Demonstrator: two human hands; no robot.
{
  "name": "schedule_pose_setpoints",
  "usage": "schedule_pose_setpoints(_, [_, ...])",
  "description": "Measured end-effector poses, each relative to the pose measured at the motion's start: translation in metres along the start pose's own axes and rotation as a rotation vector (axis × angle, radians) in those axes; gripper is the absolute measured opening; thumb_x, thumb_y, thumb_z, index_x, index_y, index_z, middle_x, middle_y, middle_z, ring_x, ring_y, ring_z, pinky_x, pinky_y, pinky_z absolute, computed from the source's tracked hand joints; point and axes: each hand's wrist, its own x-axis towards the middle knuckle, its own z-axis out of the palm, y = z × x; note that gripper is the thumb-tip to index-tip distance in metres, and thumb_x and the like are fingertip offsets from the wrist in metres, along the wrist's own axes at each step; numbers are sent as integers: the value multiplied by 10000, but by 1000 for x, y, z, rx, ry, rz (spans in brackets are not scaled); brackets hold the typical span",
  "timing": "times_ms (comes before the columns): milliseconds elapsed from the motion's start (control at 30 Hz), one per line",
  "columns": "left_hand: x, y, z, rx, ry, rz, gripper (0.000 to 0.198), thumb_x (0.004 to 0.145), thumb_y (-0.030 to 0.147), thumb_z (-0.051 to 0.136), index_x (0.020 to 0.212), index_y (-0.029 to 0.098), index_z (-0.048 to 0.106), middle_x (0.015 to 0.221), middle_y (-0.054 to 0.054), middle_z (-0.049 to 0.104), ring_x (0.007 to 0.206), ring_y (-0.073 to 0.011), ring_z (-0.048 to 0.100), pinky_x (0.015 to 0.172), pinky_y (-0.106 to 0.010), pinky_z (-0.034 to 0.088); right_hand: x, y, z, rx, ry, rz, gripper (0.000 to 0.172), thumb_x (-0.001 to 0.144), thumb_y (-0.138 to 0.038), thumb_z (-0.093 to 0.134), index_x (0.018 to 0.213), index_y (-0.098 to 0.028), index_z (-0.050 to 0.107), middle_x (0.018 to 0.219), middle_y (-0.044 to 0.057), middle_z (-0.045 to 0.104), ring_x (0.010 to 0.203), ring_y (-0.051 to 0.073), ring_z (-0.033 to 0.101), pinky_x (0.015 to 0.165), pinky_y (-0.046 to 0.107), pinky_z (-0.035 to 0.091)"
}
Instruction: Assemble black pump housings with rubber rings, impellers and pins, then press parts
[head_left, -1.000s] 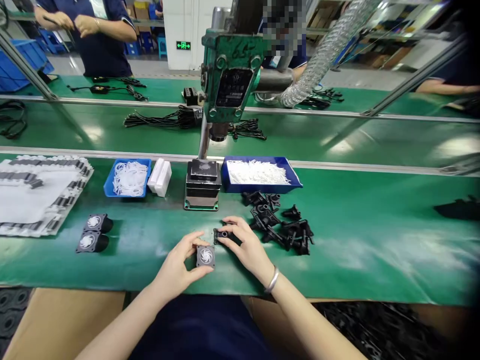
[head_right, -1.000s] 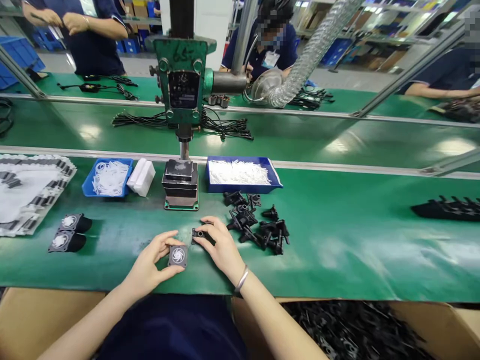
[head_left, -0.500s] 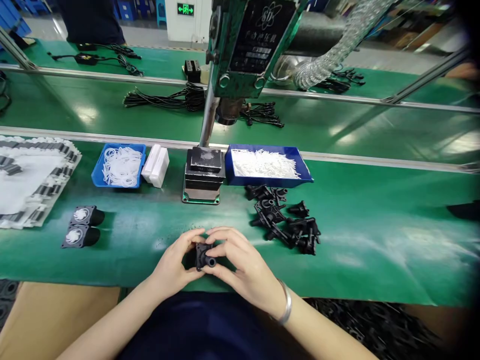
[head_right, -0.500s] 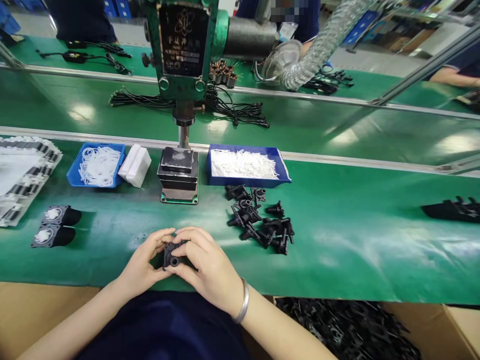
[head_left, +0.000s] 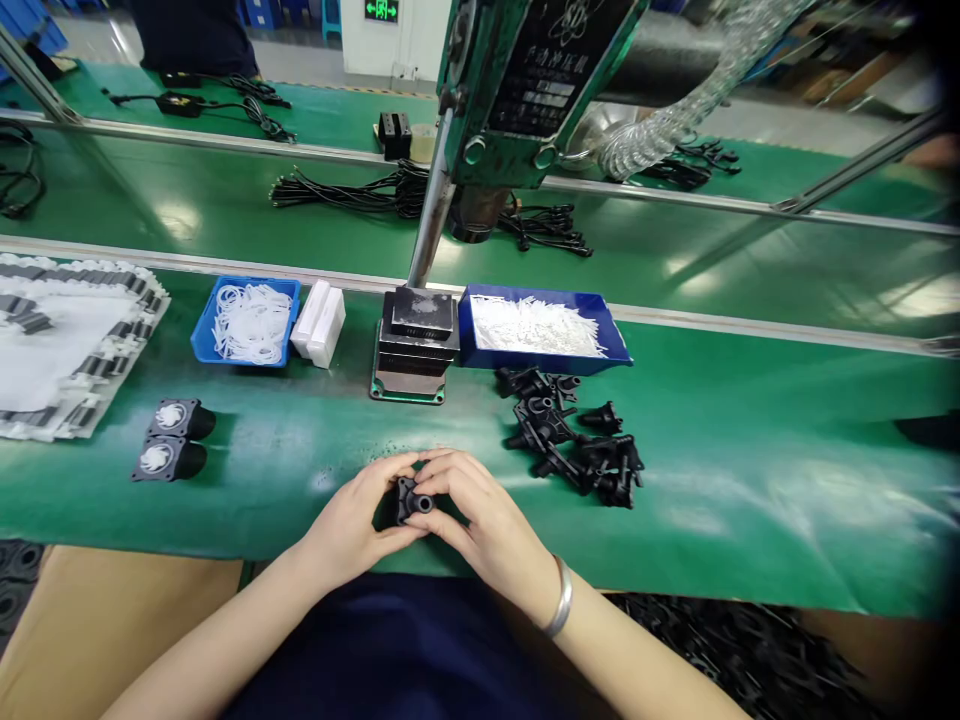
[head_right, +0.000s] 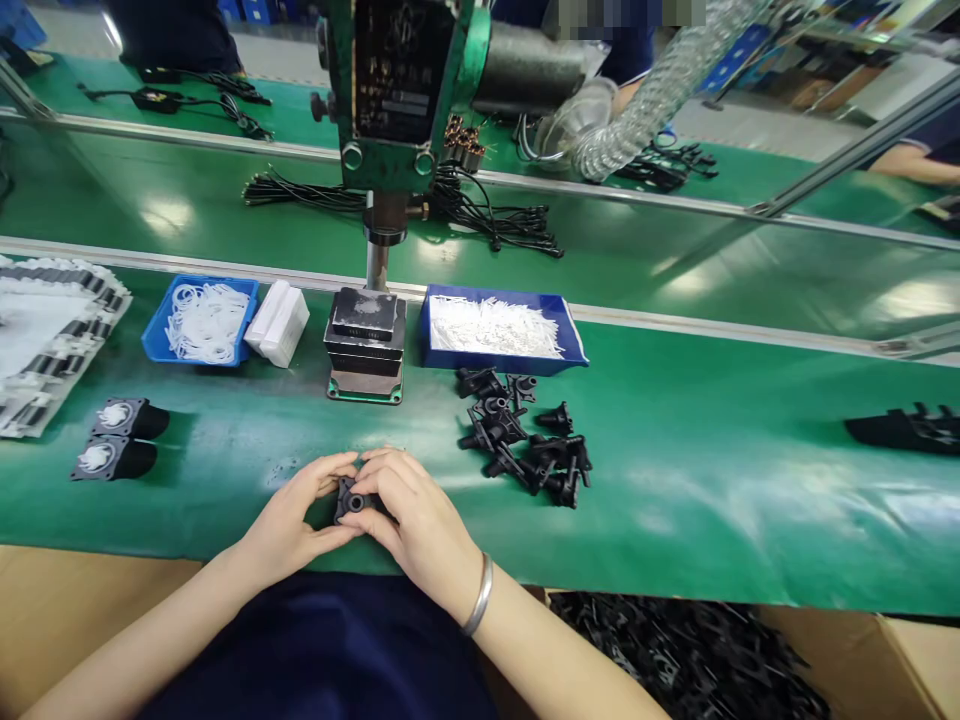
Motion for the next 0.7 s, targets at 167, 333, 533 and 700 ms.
schedule_pose_setpoints(167, [2,3,-4,47,-25,40,615,851,305,711,1390,314,416,1292,-63,633,1126,-234,660,1000,-389,556,-2,2,2,-3,12,-10,148,916,-281,660,1022,-231,570,1017,49,646,1069,205,599,970,399,508])
schedule_pose_setpoints(333, [2,1,-3,66,-4,76,584,848,291,713,1361,285,433,1303,-83,629,1152,-236,650,992,-377,560,-3,3,6,0,22,-17,137,920,-286,654,1014,-230,572,1008,55,646,1061,213,599,961,401,507])
schedule_pose_setpoints(533, [3,7,-7,111,14,110,572,815,251,745,1316,280,471,1232,-60,658,1081,-211,670,926,-339,581,2,-1,-6,32,-32,9,193,921,-383,638,1030,-234,581,1062,69,635,1089,216,596,948,388,523])
schedule_pose_setpoints(700, [47,47,-58,251,160,353,369,834,262,738,1166,252,578,1095,-47,675,1008,-190,655,880,-311,568,49,-23,-77,-175,119,-107,331,931,-462,607,1177,-249,545,1248,111,564,1194,242,552,1025,439,490])
